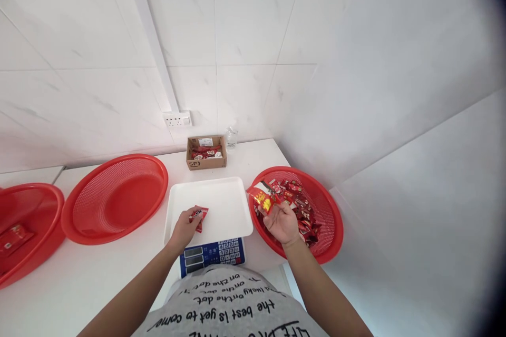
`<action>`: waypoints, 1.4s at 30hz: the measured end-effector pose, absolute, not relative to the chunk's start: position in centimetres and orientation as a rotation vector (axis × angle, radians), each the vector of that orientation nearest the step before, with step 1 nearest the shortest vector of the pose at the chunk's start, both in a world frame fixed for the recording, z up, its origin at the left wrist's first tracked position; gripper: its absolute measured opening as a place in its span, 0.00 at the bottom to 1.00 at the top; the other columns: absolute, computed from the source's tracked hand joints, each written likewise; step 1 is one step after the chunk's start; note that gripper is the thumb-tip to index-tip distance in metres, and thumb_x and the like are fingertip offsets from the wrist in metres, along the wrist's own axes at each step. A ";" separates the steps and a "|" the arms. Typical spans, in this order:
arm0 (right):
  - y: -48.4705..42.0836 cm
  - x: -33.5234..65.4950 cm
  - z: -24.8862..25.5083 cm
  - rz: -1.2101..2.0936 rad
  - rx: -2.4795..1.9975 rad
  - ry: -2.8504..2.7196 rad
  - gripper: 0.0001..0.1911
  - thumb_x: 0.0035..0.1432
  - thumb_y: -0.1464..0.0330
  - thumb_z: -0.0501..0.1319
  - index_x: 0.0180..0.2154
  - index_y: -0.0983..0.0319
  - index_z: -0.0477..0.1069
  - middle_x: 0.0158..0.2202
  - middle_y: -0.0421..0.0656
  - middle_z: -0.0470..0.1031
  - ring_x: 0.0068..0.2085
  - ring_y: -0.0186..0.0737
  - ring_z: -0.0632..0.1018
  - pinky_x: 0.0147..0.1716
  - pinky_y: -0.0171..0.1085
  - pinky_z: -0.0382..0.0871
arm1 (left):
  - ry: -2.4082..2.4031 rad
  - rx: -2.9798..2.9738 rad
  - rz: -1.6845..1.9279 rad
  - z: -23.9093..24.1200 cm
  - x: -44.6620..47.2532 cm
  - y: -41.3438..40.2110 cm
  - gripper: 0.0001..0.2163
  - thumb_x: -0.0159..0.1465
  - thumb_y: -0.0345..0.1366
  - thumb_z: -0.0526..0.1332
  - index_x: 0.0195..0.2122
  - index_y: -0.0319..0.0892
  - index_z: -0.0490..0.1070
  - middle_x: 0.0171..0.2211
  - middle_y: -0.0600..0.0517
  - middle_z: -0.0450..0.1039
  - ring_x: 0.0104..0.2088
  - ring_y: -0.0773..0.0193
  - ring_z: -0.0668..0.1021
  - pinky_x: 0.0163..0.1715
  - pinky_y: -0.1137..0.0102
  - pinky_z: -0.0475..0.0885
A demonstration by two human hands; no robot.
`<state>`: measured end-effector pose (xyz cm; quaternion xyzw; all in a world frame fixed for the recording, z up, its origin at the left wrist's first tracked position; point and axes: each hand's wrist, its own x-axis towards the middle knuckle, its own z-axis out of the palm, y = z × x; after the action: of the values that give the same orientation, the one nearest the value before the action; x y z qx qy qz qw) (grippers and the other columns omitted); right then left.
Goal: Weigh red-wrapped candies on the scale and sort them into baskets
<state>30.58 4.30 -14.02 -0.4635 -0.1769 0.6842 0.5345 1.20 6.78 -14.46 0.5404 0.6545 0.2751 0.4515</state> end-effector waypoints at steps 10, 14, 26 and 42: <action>5.3 30.1 -13.6 1.609 -0.894 -0.163 0.10 0.53 0.64 0.57 0.39 0.56 0.71 0.34 0.38 0.77 0.34 0.32 0.77 0.29 0.31 0.71 | 1.657 1.207 0.739 -14.6 0.4 6.8 0.21 0.51 0.46 0.60 0.43 0.40 0.70 0.30 0.50 0.72 0.25 0.65 0.73 0.27 0.69 0.69; 5.4 30.2 -14.7 1.399 -1.278 -0.492 0.14 0.52 0.60 0.59 0.41 0.56 0.70 0.36 0.40 0.76 0.36 0.36 0.76 0.35 0.36 0.71 | 1.720 1.326 0.763 -15.7 -0.4 7.1 0.18 0.53 0.44 0.59 0.42 0.42 0.72 0.42 0.47 0.71 0.32 0.63 0.74 0.31 0.69 0.70; 8.9 21.8 -15.8 0.650 -1.632 -2.399 0.29 0.53 0.80 0.48 0.56 0.58 0.61 0.60 0.45 0.60 0.61 0.45 0.57 0.56 0.47 0.54 | 1.587 1.209 0.873 -16.3 -0.3 7.4 0.22 0.54 0.42 0.59 0.49 0.41 0.67 0.39 0.48 0.73 0.32 0.64 0.75 0.31 0.70 0.71; 5.4 35.3 -16.4 0.867 -1.760 -1.009 0.26 0.57 0.59 0.49 0.56 0.60 0.60 0.52 0.48 0.69 0.52 0.43 0.71 0.49 0.42 0.65 | 1.705 1.813 0.654 -16.7 -1.1 7.1 0.16 0.57 0.43 0.52 0.41 0.44 0.72 0.42 0.47 0.72 0.42 0.56 0.74 0.44 0.62 0.69</action>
<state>35.35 5.43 -16.36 -0.7121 -0.4083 0.3506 0.4508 -1.06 7.11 -16.71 0.6765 0.6358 0.2439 0.2803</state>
